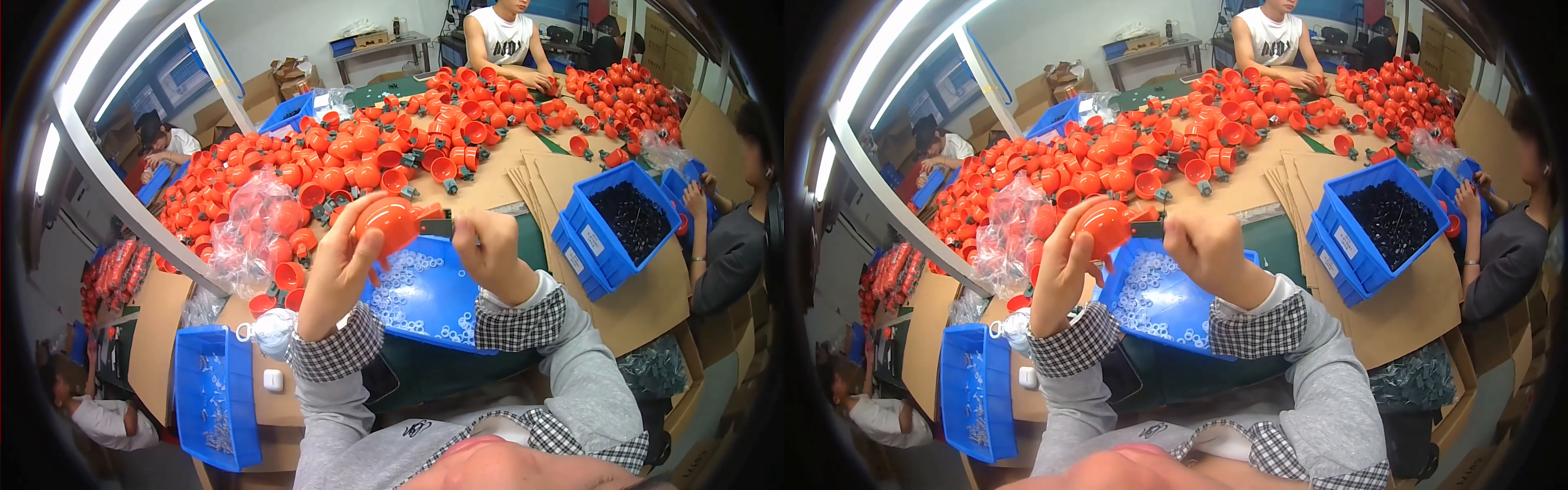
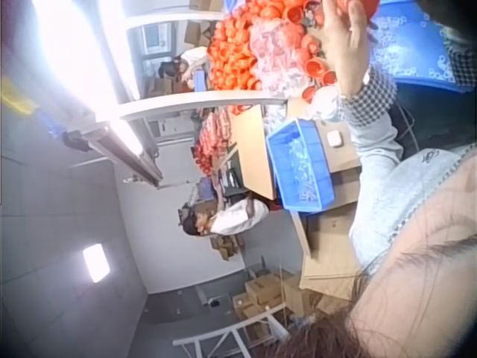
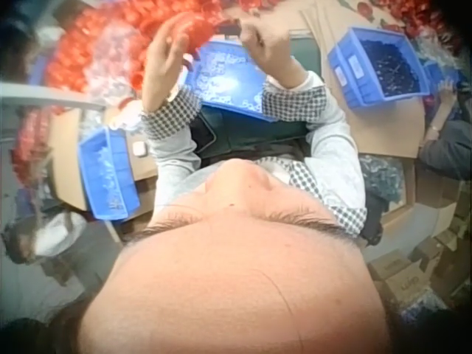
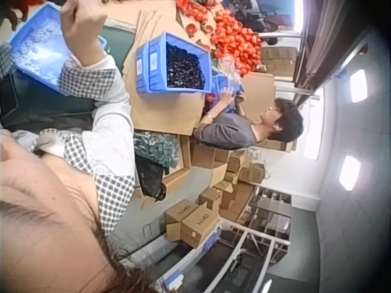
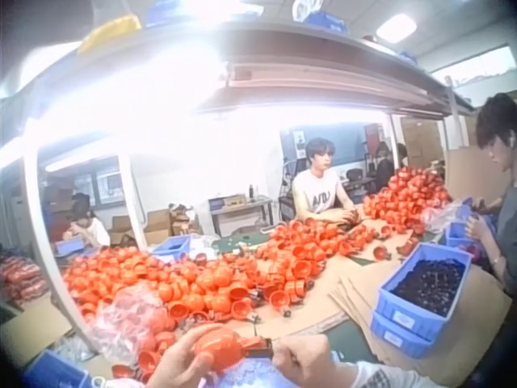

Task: Assembling small plastic poultry watering components by hand at a factory workbench.

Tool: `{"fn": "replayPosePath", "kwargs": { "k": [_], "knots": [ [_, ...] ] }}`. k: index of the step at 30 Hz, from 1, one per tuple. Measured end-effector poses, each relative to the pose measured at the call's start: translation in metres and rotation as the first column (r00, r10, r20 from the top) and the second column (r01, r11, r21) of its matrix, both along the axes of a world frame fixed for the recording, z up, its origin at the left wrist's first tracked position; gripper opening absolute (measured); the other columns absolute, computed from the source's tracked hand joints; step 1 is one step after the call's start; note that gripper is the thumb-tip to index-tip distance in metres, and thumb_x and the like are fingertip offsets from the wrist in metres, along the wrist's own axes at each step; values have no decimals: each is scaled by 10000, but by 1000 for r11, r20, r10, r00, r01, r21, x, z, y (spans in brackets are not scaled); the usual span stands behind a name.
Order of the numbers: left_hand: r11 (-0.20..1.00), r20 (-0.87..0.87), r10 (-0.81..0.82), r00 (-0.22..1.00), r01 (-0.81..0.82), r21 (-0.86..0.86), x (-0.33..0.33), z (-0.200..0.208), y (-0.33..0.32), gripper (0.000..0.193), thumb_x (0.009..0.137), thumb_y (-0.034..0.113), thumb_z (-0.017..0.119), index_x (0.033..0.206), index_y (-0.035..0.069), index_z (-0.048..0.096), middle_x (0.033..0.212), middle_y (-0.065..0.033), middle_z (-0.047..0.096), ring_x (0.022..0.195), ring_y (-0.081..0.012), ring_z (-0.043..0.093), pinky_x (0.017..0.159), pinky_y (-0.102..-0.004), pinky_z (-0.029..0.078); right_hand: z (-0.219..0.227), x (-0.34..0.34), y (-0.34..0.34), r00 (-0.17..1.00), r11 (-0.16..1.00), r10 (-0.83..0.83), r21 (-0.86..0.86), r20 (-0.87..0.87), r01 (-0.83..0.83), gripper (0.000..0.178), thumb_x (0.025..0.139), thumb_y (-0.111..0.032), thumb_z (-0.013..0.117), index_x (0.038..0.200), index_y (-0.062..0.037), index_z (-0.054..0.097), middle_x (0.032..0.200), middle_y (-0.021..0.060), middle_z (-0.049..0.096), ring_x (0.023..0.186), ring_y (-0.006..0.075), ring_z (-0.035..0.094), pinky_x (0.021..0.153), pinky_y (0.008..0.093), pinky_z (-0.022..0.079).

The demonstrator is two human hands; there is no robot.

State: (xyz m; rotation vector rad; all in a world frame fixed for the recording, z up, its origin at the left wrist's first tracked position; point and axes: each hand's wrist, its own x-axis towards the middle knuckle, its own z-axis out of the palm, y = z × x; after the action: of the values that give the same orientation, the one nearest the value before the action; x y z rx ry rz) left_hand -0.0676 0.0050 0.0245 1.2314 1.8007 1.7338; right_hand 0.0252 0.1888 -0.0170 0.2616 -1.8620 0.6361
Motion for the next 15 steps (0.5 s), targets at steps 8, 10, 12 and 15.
{"fn": "replayPosePath", "kwargs": {
  "k": [8,10,12,15],
  "knots": [
    [956,-230,-100,968,157,248,-12,-8,-4,547,919,346,523,1301,-9,359,1283,-141,461,1185,-216,480,857,-298,480,2,3,0,811,683,535,-686,237,-250,424,962,-249,409,634,2,505,462,16,420,375,102,421,382,255,364],
    [983,-133,-123,983,139,120,-21,-16,-7,573,924,408,476,1295,-14,360,1188,-131,518,1044,-191,550,760,-265,492,0,2,-2,985,984,38,-178,167,-7,406,945,-226,440,619,12,489,457,48,422,378,128,432,387,289,356],
    [992,-34,-129,991,129,-12,-21,-17,-6,610,929,470,429,1288,-19,362,1092,-121,575,904,-166,619,664,-231,504,-2,0,-5,997,997,-9,-75,74,15,369,922,-191,460,605,-4,485,468,85,424,390,207,432,392,330,344],
    [997,-119,66,991,-71,-38,-7,-14,7,521,950,445,402,1262,27,405,851,-91,611,544,-112,586,466,-189,442,2,1,-4,999,999,-41,-28,22,42,356,910,-164,471,583,-23,472,470,102,422,390,251,436,393,357,335]
  ]
}}
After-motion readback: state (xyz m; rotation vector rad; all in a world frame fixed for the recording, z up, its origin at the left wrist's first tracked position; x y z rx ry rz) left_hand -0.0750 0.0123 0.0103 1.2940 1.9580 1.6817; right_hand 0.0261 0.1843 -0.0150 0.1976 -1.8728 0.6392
